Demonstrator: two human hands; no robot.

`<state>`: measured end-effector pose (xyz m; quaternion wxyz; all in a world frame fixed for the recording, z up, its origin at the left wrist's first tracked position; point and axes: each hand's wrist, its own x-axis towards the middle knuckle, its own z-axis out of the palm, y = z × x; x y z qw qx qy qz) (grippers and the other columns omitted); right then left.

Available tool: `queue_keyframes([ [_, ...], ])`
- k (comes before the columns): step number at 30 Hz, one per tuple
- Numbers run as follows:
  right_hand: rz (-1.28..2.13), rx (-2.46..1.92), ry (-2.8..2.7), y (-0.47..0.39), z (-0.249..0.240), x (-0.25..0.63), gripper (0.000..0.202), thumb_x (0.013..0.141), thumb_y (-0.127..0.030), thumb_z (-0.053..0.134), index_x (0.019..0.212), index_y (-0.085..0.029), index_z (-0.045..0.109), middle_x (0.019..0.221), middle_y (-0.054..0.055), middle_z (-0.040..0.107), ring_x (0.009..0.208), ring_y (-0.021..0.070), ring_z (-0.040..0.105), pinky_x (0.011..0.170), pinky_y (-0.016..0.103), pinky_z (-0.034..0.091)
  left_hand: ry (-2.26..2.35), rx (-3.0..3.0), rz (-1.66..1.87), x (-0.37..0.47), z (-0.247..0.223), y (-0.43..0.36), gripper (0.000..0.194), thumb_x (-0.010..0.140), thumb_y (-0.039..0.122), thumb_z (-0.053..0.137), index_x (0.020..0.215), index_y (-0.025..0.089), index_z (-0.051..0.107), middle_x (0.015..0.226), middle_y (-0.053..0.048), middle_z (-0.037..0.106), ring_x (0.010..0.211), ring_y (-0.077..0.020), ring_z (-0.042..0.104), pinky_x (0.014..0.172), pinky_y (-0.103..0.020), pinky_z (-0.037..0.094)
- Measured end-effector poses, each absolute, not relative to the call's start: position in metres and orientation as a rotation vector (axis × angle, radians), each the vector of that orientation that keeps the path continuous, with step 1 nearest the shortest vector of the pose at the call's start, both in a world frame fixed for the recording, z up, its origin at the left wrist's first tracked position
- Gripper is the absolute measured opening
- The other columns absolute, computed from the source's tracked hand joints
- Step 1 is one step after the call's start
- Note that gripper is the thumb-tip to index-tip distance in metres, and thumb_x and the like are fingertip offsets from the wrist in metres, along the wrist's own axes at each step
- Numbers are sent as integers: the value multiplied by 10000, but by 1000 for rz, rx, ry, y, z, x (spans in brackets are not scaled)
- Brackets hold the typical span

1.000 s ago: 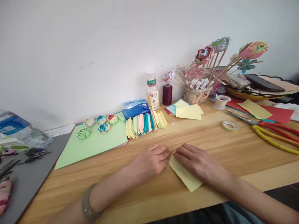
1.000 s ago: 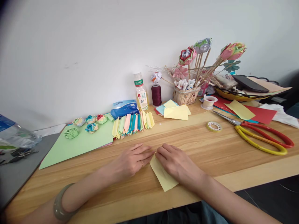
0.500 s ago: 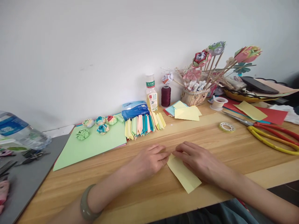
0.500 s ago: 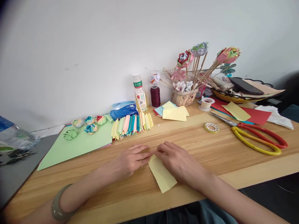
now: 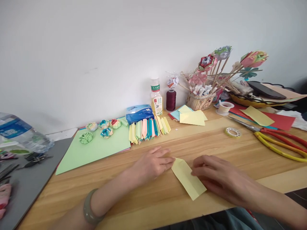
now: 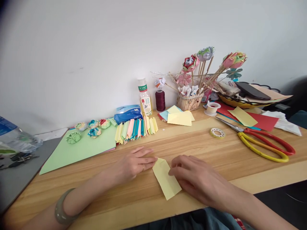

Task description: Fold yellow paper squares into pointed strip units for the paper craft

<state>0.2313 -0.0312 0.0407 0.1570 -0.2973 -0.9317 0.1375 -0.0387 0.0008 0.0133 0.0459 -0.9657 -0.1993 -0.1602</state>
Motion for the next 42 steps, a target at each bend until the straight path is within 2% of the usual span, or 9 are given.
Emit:
queue_keyframes([
  [3, 336, -772, -2665, -35, 34, 220, 235, 894, -97, 382, 854, -194, 593, 861, 55, 596, 781, 163, 543, 666, 286, 425, -690, -2874, -524, -40, 16, 0, 360, 946, 77, 305, 1207, 140, 545, 1239, -29, 593, 1222, -233, 453, 1003, -463, 381],
  [6, 136, -877, -2592, -32, 23, 207, 273, 908, -93, 355, 805, -170, 596, 794, 56, 596, 729, 170, 529, 636, 297, 416, -762, -2774, -696, -35, 21, -6, 364, 930, 56, 306, 1218, 83, 527, 1214, -88, 601, 1161, -228, 487, 941, -420, 437],
  [9, 82, -961, -2550, -25, 18, 196, 266, 904, -102, 367, 806, -163, 607, 781, 59, 594, 724, 174, 533, 623, 291, 424, -712, -2775, -828, -27, 21, -15, 242, 926, 111, 414, 1060, 99, 615, 1051, -66, 665, 999, -196, 551, 855, -341, 479],
  [13, 132, -930, -2552, -18, 20, 191, 245, 896, -117, 383, 860, -168, 620, 824, 67, 598, 763, 173, 546, 653, 285, 443, -676, -2743, -744, -20, 15, -25, 188, 910, 107, 469, 845, 108, 646, 835, -33, 670, 845, -163, 572, 798, -308, 483],
  [17, 174, -859, -2595, -17, 24, 196, 236, 896, -130, 399, 914, -182, 628, 883, 67, 599, 773, 165, 553, 653, 281, 443, -617, -2674, -698, -20, 14, -26, 205, 904, 83, 456, 846, 98, 652, 803, -44, 661, 846, -173, 581, 810, -318, 483],
  [23, 279, -843, -2594, -17, 27, 197, 217, 907, -177, 442, 842, -194, 649, 823, 45, 611, 749, 157, 563, 648, 269, 436, -586, -2624, -749, -19, 17, -28, 240, 900, 58, 433, 810, 98, 651, 787, -61, 663, 832, -175, 587, 793, -315, 482],
  [30, 432, -1294, -2397, -21, 23, 184, 152, 814, -135, 502, 701, -178, 594, 740, 28, 593, 664, 155, 563, 575, 254, 407, -625, -2709, -648, -19, 11, -29, 236, 886, 69, 471, 705, 117, 614, 726, -42, 616, 711, -147, 546, 677, -288, 475],
  [33, 455, -1411, -2337, -22, 22, 178, 141, 790, -134, 508, 670, -183, 563, 708, 12, 585, 619, 145, 546, 553, 251, 383, -627, -2726, -658, -20, 8, -30, 247, 878, 58, 467, 674, 117, 594, 720, -45, 599, 718, -155, 541, 644, -281, 467],
  [42, 436, -1454, -2291, -24, 18, 174, 143, 814, -155, 495, 684, -189, 543, 721, 7, 586, 627, 142, 542, 562, 251, 372, -763, -2810, -618, -20, 6, -32, 288, 936, 87, 355, 783, 127, 596, 756, -58, 592, 761, -150, 557, 636, -257, 480],
])
